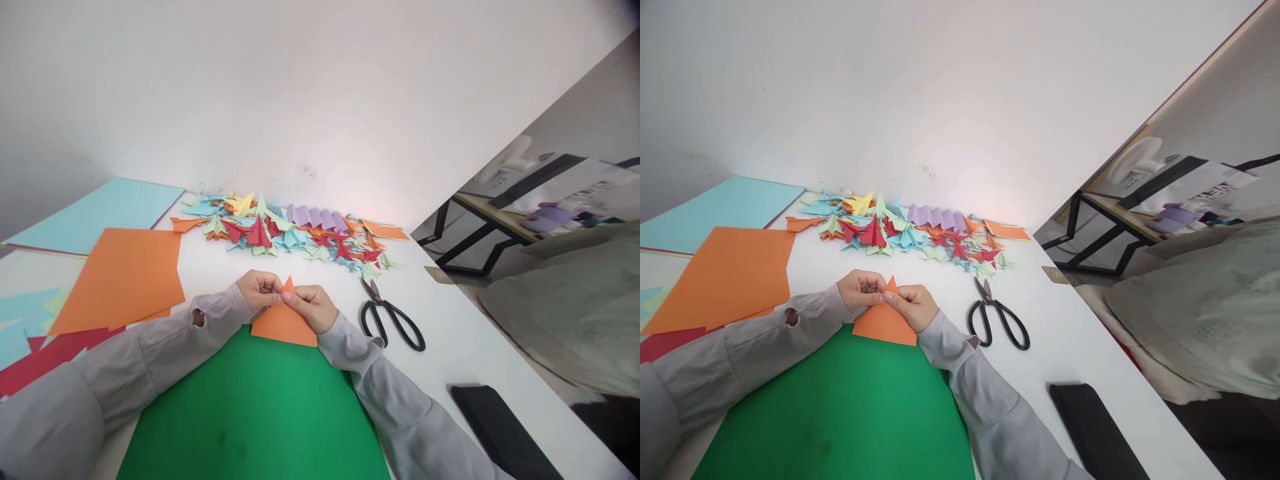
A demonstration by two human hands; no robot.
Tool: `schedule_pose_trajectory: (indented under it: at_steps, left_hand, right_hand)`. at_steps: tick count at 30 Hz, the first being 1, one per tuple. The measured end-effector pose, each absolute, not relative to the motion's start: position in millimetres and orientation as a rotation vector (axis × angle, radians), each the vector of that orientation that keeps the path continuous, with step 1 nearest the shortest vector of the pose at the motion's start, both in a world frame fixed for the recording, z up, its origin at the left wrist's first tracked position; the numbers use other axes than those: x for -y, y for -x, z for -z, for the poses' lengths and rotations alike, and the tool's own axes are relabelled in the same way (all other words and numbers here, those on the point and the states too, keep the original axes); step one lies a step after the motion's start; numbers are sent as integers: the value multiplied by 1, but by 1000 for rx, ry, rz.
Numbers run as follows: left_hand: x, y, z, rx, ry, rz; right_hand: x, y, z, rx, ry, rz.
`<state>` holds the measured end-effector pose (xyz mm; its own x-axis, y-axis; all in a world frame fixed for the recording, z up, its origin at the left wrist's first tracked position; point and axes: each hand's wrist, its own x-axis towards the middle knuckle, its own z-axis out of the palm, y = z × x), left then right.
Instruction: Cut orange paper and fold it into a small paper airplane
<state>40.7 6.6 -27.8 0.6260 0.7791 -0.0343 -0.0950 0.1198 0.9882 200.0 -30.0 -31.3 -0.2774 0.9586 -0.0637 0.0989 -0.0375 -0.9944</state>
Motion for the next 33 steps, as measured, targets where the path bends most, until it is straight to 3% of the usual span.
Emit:
schedule_pose_trajectory:
  at_steps: [33]
  left_hand:
    - [-15, -40, 31, -732, -1205, -708]
  right_hand:
    - [29, -198, 30, 1357, 1157, -1400]
